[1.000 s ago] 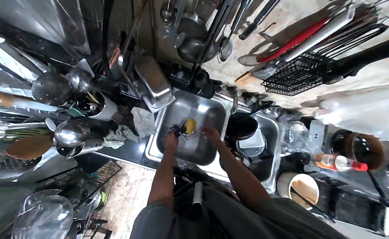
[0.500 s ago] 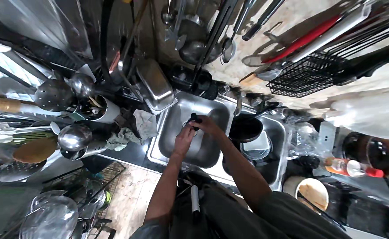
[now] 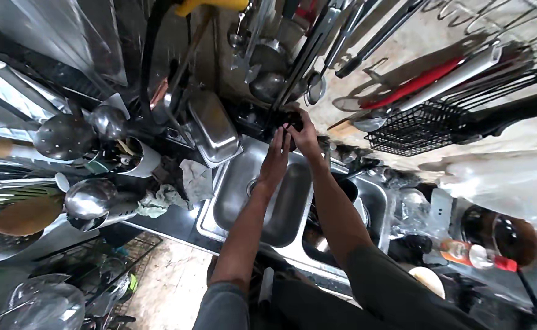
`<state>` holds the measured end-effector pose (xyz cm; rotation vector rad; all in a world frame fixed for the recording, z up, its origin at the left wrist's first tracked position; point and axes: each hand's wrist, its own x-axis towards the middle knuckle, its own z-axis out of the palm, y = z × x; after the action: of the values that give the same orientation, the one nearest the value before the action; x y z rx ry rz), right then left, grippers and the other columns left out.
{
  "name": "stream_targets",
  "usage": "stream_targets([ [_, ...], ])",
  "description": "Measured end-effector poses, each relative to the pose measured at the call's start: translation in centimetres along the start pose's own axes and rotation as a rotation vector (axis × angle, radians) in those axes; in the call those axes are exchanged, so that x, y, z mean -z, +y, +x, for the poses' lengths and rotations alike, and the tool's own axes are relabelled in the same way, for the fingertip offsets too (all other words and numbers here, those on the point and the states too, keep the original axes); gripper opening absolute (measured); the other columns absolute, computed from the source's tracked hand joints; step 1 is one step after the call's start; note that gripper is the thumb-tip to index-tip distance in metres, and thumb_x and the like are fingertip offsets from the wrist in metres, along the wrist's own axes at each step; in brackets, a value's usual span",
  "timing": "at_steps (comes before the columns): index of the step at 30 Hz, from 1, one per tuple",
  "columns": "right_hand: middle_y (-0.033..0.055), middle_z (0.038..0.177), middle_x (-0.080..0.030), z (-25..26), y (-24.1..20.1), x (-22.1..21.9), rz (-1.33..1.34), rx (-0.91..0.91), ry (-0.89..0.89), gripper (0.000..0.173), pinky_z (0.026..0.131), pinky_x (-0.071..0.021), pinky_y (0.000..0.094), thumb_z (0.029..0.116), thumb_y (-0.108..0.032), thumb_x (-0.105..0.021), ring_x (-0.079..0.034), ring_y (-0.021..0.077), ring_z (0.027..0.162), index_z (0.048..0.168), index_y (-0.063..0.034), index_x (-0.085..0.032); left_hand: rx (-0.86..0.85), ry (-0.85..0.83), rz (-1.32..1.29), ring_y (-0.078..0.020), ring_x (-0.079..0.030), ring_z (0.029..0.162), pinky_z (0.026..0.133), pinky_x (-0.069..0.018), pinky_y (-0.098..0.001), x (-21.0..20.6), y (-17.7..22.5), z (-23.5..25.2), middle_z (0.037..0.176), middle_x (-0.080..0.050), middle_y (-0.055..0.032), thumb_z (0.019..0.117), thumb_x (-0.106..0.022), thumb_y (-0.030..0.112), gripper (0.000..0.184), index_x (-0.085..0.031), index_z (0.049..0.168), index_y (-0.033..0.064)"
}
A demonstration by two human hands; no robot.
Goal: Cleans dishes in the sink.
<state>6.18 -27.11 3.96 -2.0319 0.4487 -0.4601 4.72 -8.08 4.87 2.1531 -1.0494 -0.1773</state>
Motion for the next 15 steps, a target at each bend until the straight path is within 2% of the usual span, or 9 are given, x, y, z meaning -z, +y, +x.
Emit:
stream_targets([
  [2,0.0081,0.144,-0.06,1.2,1.4,-0.7,0.03,0.041,0.061,0.044,0.108,-0.0521,0.0369,0.087,-0.019,-0.08,-0.059,0.0159,0.129,0.125,-0.0062,-0.063,0.04,0.022,-0.049,-0.0268,-0.014,0.159,0.123,-0.0366,-0.0367,-1.1,-0.6,0.8,0.173,-0.001,-0.0139,0.0918,-0.07,0.001,0.087,-0.022,0.164,0.0086],
  [3,0.0095,0.138,-0.063,1.6,1.7,-0.9,0.054,0.07,0.097,0.042,0.106,-0.0536,0.038,0.0848,-0.018,-0.083,-0.061,0.0172,0.127,0.12,-0.0047,-0.064,0.079,0.029,-0.073,-0.0267,-0.019,0.157,0.119,-0.0419,-0.0363,-1.7,-0.8,1.0,0.173,0.002,-0.0133,0.0943,-0.069,0.004,0.084,-0.021,0.164,0.0118],
  [5,0.0116,0.132,-0.066,1.4,0.6,-1.1,0.093,0.099,0.144,0.041,0.105,-0.0544,0.0378,0.0836,-0.011,-0.082,-0.063,0.0184,0.124,0.12,-0.0014,-0.064,0.164,0.053,-0.136,-0.027,-0.04,0.148,0.105,-0.0543,-0.038,-2.6,-0.7,1.4,0.173,0.005,-0.0125,0.0993,-0.066,0.015,0.079,-0.021,0.165,0.0175],
  [6,0.0111,0.131,-0.067,0.5,-1.2,-1.0,0.096,0.073,0.146,0.041,0.105,-0.0547,0.036,0.086,-0.007,-0.078,-0.064,0.0171,0.122,0.124,-0.0011,-0.062,0.178,0.085,-0.18,-0.0276,-0.049,0.141,0.1,-0.0569,-0.0396,-3.0,-0.6,1.6,0.173,0.002,-0.0128,0.1,-0.065,0.017,0.076,-0.025,0.164,0.0164],
  [8,0.0082,0.129,-0.067,-1.4,-5.2,-0.9,0.054,0.021,0.153,0.04,0.101,-0.0558,0.0309,0.0943,-0.003,-0.07,-0.065,0.0128,0.118,0.132,-0.0035,-0.056,0.155,0.133,-0.227,-0.0258,-0.042,0.147,0.111,-0.049,-0.0382,-3.4,-0.3,2.1,0.173,-0.004,-0.0113,0.101,-0.062,0.016,0.071,-0.027,0.163,0.0112],
  [11,0.0057,0.127,-0.066,-1.5,-5.8,-0.9,0.003,-0.045,0.183,0.033,0.097,-0.0567,0.0311,0.0997,-0.008,-0.064,-0.065,0.0114,0.115,0.13,-0.0063,-0.052,0.119,0.205,-0.218,-0.0238,-0.037,0.15,0.115,-0.0447,-0.0366,-4.3,-0.1,2.7,0.173,-0.009,-0.0108,0.0999,-0.062,0.014,0.07,-0.029,0.162,0.009],
  [12,0.0044,0.132,-0.064,-1.0,-5.4,-0.9,0.01,-0.059,0.168,0.031,0.102,-0.0543,0.032,0.1,-0.009,-0.064,-0.062,0.0111,0.12,0.128,-0.0071,-0.052,0.115,0.226,-0.204,-0.0234,-0.036,0.151,0.116,-0.0442,-0.0361,-4.7,-0.4,2.9,0.173,-0.01,-0.0112,0.1,-0.061,0.015,0.069,-0.029,0.162,0.0089],
  [13,0.0088,0.136,-0.064,-0.3,-2.9,-1.5,0.042,0.066,0.225,0.03,0.103,-0.055,0.0352,0.0966,-0.008,-0.067,-0.062,0.0157,0.125,0.124,-0.0036,-0.054,0.11,0.247,-0.186,-0.0234,-0.034,0.152,0.118,-0.0426,-0.0361,-5.1,-0.7,3.0,0.172,-0.012,-0.0118,0.1,-0.06,0.014,0.069,-0.03,0.162,0.0087],
  [15,0.0129,0.139,-0.062,0.7,0.5,-2.5,0.034,0.21,0.246,0.033,0.102,-0.0554,0.0361,0.0963,-0.01,-0.067,-0.062,0.019,0.125,0.125,-0.0007,-0.055,0.107,0.254,-0.133,-0.0249,-0.023,0.156,0.125,-0.0325,-0.0381,-5.9,-1.6,3.0,0.172,-0.012,-0.0127,0.1,-0.059,0.013,0.068,-0.029,0.162,0.0082],
])
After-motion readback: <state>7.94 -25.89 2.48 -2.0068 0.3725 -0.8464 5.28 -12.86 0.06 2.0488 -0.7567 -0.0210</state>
